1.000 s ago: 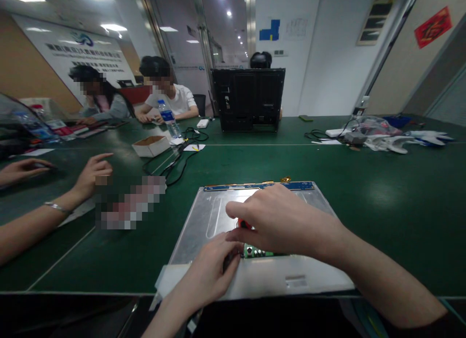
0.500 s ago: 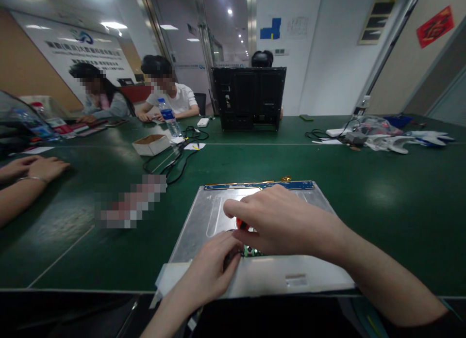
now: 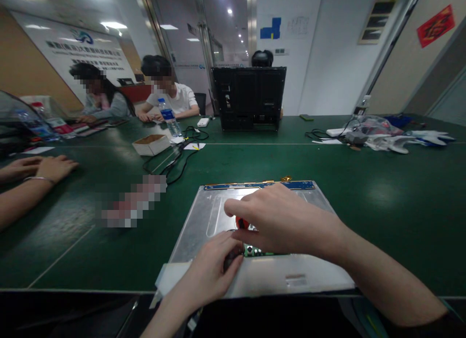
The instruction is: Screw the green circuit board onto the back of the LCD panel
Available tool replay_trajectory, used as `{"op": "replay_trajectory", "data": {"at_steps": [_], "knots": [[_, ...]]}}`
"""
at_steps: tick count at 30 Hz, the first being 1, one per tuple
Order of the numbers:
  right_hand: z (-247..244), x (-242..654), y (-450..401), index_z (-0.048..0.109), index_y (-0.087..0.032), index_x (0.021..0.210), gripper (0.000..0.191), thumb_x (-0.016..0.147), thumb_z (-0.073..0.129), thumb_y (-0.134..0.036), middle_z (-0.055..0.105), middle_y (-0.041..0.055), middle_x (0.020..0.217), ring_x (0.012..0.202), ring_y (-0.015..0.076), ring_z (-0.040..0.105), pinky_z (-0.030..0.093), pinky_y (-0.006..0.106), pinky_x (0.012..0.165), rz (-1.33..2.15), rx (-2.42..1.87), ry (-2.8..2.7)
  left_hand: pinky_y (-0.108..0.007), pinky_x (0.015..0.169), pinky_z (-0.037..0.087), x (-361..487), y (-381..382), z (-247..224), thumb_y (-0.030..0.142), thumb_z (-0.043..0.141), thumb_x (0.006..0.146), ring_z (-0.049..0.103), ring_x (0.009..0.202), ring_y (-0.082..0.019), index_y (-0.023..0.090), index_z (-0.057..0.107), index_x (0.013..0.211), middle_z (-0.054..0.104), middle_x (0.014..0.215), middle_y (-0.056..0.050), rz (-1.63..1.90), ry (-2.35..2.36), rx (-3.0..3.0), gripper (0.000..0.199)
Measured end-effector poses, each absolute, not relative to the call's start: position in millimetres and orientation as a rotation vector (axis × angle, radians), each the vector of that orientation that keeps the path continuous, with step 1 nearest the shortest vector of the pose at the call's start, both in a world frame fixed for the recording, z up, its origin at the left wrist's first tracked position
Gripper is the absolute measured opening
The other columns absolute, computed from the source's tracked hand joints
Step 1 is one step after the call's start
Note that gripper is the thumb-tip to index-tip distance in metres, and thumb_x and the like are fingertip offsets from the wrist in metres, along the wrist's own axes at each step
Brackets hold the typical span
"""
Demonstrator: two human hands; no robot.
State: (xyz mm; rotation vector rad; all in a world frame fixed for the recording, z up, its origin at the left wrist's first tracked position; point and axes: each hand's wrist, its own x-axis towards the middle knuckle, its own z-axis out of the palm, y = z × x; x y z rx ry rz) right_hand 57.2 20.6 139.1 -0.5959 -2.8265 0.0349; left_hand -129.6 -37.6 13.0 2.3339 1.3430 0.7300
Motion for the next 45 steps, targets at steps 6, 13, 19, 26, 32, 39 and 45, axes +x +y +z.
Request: {"op": "replay_trajectory", "data": {"at_steps": [6,13,19,26,32,39,45], "knots": [[142,58,18,0.052,-0.017,0.096,0.01,0.086,0.052,-0.021,0.066,0.0021,0.081,0.063,0.0132,0.055,0.021,0.026,0.049,0.11,-0.556,-2.858,-0.03,0.065,0.044,-130,-37,13,0.013,0.047,0.081,0.058,0.073,-0.02,0.019,0.054,0.081,0.061,0.079,-0.003,0.715,1.363,2.321,0.009],[142,59,20,0.055,-0.02,0.091,0.015,0.091,0.053,-0.035,0.064,0.0006,0.076,0.063,0.0132,0.055,0.019,0.027,0.05,0.085,-0.566,-2.863,-0.031,0.069,0.046,-130,-36,12,0.014,0.048,0.083,0.059,0.079,-0.022,0.019,0.055,0.08,0.064,0.083,-0.005,0.71,1.37,2.321,0.009],[143,59,19,0.054,-0.018,0.096,0.01,0.087,0.052,-0.021,0.065,0.002,0.082,0.065,0.0125,0.052,0.021,0.026,0.051,0.127,-0.549,-2.89,-0.029,0.064,0.045,-129,-37,12,0.015,0.048,0.082,0.058,0.072,-0.02,0.019,0.056,0.08,0.063,0.078,-0.003,0.732,1.382,2.303,0.009],[141,59,19,0.053,-0.018,0.093,0.009,0.084,0.05,-0.02,0.065,0.0019,0.08,0.061,0.013,0.052,0.019,0.027,0.049,0.088,-0.556,-2.85,-0.031,0.071,0.046,-134,-34,5,0.015,0.045,0.086,0.059,0.08,-0.021,0.018,0.058,0.087,0.064,0.084,-0.005,0.727,1.3,2.356,0.013],[142,58,20,0.054,-0.018,0.091,0.008,0.084,0.051,-0.02,0.065,0.0019,0.08,0.062,0.0135,0.054,0.019,0.027,0.049,0.081,-0.575,-2.846,-0.032,0.073,0.047,-137,-31,-2,0.015,0.044,0.087,0.06,0.082,-0.022,0.018,0.059,0.09,0.066,0.089,-0.006,0.701,1.306,2.348,0.015],[141,59,19,0.054,-0.018,0.092,0.008,0.085,0.051,-0.02,0.066,0.0023,0.082,0.064,0.0136,0.055,0.019,0.027,0.051,0.084,-0.571,-2.85,-0.031,0.073,0.047,-138,-30,-4,0.016,0.043,0.089,0.062,0.085,-0.022,0.019,0.058,0.092,0.066,0.092,-0.007,0.728,1.28,2.376,0.016],[141,59,20,0.054,-0.017,0.092,0.008,0.085,0.051,-0.02,0.066,0.002,0.082,0.064,0.0139,0.055,0.019,0.027,0.05,0.084,-0.558,-2.84,-0.032,0.073,0.047,-136,-31,1,0.016,0.044,0.087,0.061,0.084,-0.022,0.019,0.058,0.089,0.066,0.09,-0.007,0.732,1.304,2.352,0.015]]}}
